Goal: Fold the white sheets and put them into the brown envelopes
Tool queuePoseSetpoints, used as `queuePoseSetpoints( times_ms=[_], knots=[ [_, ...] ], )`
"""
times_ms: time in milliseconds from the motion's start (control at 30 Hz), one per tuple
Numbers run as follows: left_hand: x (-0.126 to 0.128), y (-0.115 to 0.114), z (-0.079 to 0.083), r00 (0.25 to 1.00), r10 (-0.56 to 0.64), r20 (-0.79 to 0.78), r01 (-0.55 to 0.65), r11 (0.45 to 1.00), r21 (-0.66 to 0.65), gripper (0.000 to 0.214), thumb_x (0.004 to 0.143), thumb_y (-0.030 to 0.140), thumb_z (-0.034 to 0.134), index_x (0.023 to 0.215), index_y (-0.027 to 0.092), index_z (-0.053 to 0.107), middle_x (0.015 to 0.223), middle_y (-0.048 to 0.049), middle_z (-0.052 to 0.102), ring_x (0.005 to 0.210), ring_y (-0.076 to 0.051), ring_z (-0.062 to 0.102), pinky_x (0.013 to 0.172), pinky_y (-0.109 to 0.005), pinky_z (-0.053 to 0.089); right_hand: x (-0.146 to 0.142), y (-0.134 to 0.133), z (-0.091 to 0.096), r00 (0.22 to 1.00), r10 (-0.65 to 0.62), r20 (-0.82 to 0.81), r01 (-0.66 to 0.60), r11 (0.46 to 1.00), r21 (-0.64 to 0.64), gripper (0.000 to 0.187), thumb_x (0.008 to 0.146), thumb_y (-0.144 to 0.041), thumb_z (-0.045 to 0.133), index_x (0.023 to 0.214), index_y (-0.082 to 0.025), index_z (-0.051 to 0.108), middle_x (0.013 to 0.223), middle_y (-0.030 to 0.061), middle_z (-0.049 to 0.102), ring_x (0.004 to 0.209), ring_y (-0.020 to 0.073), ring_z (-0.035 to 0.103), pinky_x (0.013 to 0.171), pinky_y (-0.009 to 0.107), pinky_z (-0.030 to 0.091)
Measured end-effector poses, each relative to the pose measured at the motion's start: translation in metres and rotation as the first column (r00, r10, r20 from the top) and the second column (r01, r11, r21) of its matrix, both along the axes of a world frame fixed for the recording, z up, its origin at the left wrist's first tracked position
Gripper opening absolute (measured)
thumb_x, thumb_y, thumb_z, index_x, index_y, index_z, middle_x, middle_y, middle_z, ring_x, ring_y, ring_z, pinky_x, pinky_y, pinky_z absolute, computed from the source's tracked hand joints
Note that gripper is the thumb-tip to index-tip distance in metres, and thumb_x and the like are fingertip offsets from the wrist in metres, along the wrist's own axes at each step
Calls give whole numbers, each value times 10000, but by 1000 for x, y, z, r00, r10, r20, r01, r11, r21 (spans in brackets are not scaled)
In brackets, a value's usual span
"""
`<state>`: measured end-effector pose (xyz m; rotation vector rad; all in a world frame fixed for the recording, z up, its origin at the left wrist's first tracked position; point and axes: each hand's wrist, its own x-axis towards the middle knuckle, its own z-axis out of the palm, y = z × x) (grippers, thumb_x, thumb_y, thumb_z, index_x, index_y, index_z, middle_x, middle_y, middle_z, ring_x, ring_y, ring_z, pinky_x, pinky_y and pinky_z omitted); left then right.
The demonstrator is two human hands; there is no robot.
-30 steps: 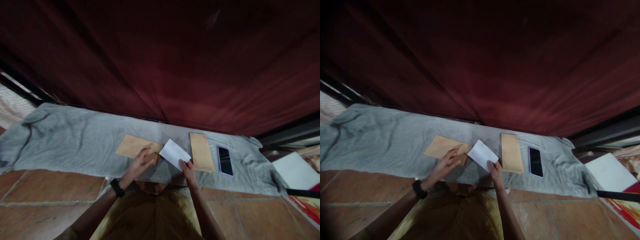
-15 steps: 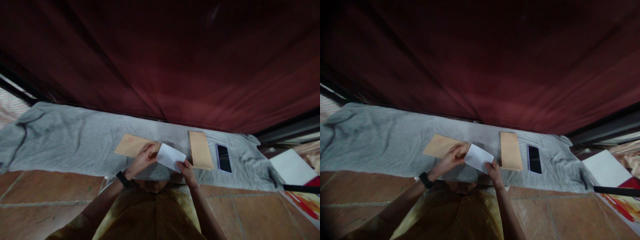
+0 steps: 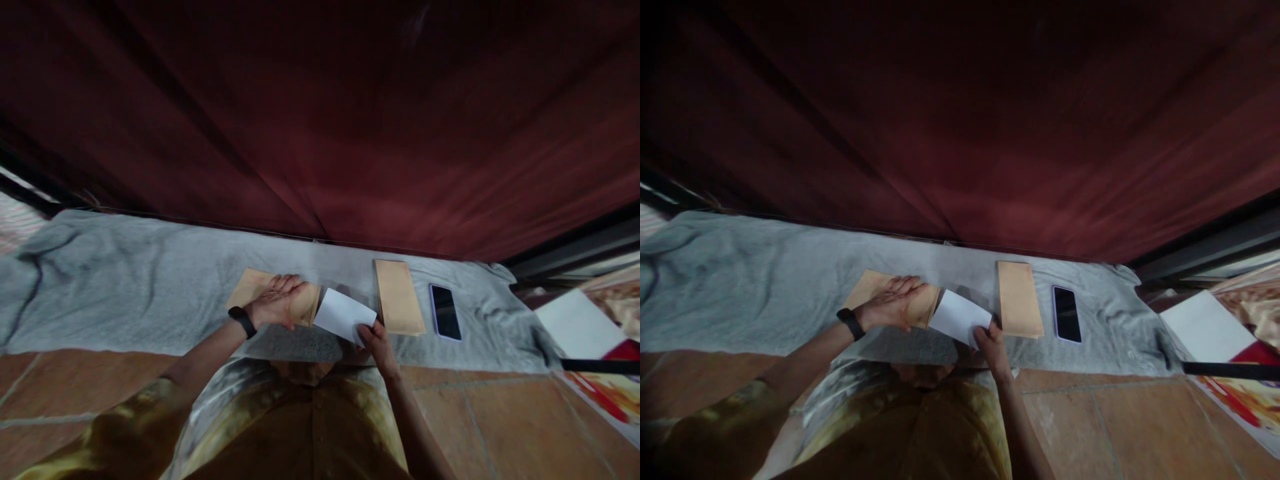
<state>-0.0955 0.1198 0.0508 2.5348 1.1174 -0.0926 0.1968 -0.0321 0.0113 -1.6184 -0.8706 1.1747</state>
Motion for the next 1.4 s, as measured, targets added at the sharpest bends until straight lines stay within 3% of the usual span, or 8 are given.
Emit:
queuePoseSetpoints(
  times_ms=[167,333,633,800,1000,1233,1400],
  knots=[
    [-1,-1,0,1000,17,3,-17,1000,7,1155,506,501,876,1508,307,335,1581,-129,340,1447,-387,311,1195,-539,175,-7,16,8,983,-33,178,18,996,83,473,812,-552,628,1069,-163,702,857,66,743,736,212,664,619,296,552],
    [-1,-1,4,1000,13,22,-13,1000,-22,1197,482,478,894,1519,286,326,1570,-137,348,1445,-391,307,1199,-552,171,-20,20,24,862,27,506,-107,986,130,342,909,-420,525,1100,-211,716,932,100,764,828,259,717,779,329,550],
    [11,4,12,996,-4,-84,-1,998,-55,1270,419,399,910,1540,268,329,1602,-171,310,1445,-440,290,1184,-567,182,-27,9,37,746,188,639,-265,964,26,323,941,-319,447,1103,-223,708,912,86,765,834,242,730,771,290,527],
    [8,4,15,997,-22,-79,18,999,-49,1233,472,453,887,1548,250,320,1584,-169,338,1445,-411,310,1193,-537,195,-26,10,30,810,166,562,-204,979,6,316,894,-318,487,1070,-182,710,693,69,715,629,221,684,614,272,508],
    [9,4,19,992,-35,-124,27,997,-66,1290,501,469,886,1586,242,226,1612,-181,294,1466,-412,274,1190,-558,193,-20,16,21,850,111,515,-166,984,62,277,801,-334,514,923,-179,707,799,71,733,743,210,677,699,276,531],
    [7,6,14,989,-45,-140,38,998,-53,1295,503,517,883,1582,255,218,1617,-174,278,1469,-408,264,1189,-546,191,-15,25,12,978,117,173,-107,992,-69,214,688,-380,538,718,-184,618,572,-23,559,574,145,530,537,234,441],
    [7,7,11,989,-38,-141,35,999,-30,1261,530,534,862,1579,284,209,1606,-158,286,1460,-396,279,1183,-551,204,-17,38,19,988,99,118,-89,992,-84,277,745,-453,542,745,-186,616,599,-23,588,560,132,556,506,213,443]
  ],
)
